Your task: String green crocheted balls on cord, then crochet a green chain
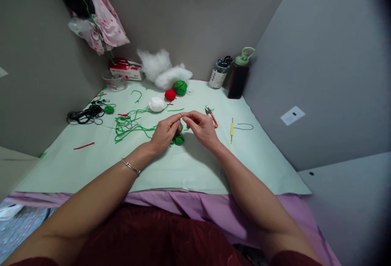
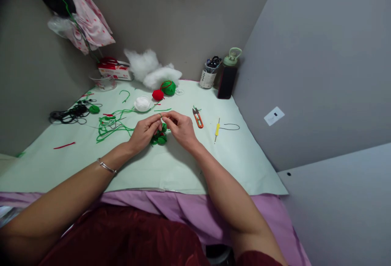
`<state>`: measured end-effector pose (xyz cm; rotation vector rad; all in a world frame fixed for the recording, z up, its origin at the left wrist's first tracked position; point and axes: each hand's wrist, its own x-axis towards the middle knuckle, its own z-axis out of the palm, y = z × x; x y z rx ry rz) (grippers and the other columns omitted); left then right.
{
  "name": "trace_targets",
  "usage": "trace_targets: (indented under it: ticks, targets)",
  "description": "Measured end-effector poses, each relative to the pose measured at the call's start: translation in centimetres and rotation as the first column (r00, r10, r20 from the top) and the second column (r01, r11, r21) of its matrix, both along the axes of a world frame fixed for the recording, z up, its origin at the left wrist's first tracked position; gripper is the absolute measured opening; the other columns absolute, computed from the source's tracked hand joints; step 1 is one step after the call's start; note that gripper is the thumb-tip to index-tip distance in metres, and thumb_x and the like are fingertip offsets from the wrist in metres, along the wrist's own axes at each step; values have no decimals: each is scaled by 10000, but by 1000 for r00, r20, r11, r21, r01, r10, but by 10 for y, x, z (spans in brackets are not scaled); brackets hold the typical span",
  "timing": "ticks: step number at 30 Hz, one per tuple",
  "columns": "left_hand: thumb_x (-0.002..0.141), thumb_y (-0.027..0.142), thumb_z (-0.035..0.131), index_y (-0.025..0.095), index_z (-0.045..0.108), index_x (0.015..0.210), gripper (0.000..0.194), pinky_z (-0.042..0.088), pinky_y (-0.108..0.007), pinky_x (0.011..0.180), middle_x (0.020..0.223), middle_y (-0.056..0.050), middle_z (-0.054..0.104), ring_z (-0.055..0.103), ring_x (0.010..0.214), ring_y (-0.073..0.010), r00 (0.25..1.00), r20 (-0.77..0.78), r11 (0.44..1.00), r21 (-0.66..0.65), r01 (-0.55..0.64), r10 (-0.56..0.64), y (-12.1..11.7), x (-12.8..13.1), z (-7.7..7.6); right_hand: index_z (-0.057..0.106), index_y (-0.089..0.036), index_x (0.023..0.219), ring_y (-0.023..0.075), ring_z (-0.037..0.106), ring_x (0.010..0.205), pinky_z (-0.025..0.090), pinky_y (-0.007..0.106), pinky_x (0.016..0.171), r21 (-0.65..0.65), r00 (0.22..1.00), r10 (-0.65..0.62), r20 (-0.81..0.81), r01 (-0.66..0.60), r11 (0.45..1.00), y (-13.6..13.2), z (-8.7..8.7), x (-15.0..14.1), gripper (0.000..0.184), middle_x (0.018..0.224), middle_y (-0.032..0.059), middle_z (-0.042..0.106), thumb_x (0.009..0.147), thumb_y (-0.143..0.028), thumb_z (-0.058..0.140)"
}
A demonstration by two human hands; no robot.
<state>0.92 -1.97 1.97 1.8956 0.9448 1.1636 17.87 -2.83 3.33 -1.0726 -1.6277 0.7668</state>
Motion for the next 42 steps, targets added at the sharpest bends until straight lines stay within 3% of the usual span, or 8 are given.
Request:
trace_targets:
  ticks: [8, 19, 26, 31, 42]
  targets:
    - [971, 225, 461, 189, 607, 806, 223, 420, -262, 651, 714, 14, 554, 511, 667, -130, 1000, -11, 1000, 7, 10, -10, 0, -1, 0, 779, -173, 995, 128, 502, 615, 408, 267, 610, 36, 998, -9, 61, 6, 999, 0, -3, 3, 257, 668, -7, 610, 918, -372, 635]
    - [979, 181, 438, 196, 568, 783, 236, 415, -277, 686, 734, 8, 541, 505, 678, -135, 996, -87, 989, 146, -5, 18, 3, -3, -5, 788, -157, 990, 118, 429, 583, 340, 267, 576, 5, 996, -41, 79, 41, 999, 2, -2, 3, 265, 613, -28, 533, 892, -352, 637]
    - [981, 187, 429, 195, 631, 859, 236, 432, -291, 737, 800, -17, 598, 540, 737, -152, 983, -170, 972, 233, -34, 75, 5, -5, -8, 784, -152, 984, 117, 426, 573, 348, 268, 582, -55, 999, 3, 43, 0, 999, 4, 0, 2, 279, 597, -34, 529, 882, -362, 631]
    - [992, 197, 429, 194, 678, 931, 256, 449, -291, 756, 835, -28, 619, 560, 770, -160, 976, -202, 967, 253, -28, 81, 6, -6, -9, 777, -162, 979, 120, 431, 573, 361, 270, 588, -56, 998, 48, 30, -46, 997, 2, 2, 2, 276, 592, -39, 523, 877, -376, 636]
    - [1020, 209, 422, 202, 660, 935, 253, 448, -293, 778, 863, -27, 591, 563, 796, -160, 975, -215, 971, 238, -12, 64, 5, -5, -9, 774, -151, 954, 116, 419, 565, 318, 272, 571, -64, 996, 9, 91, -3, 998, 6, -1, 4, 265, 588, -35, 523, 873, -353, 623]
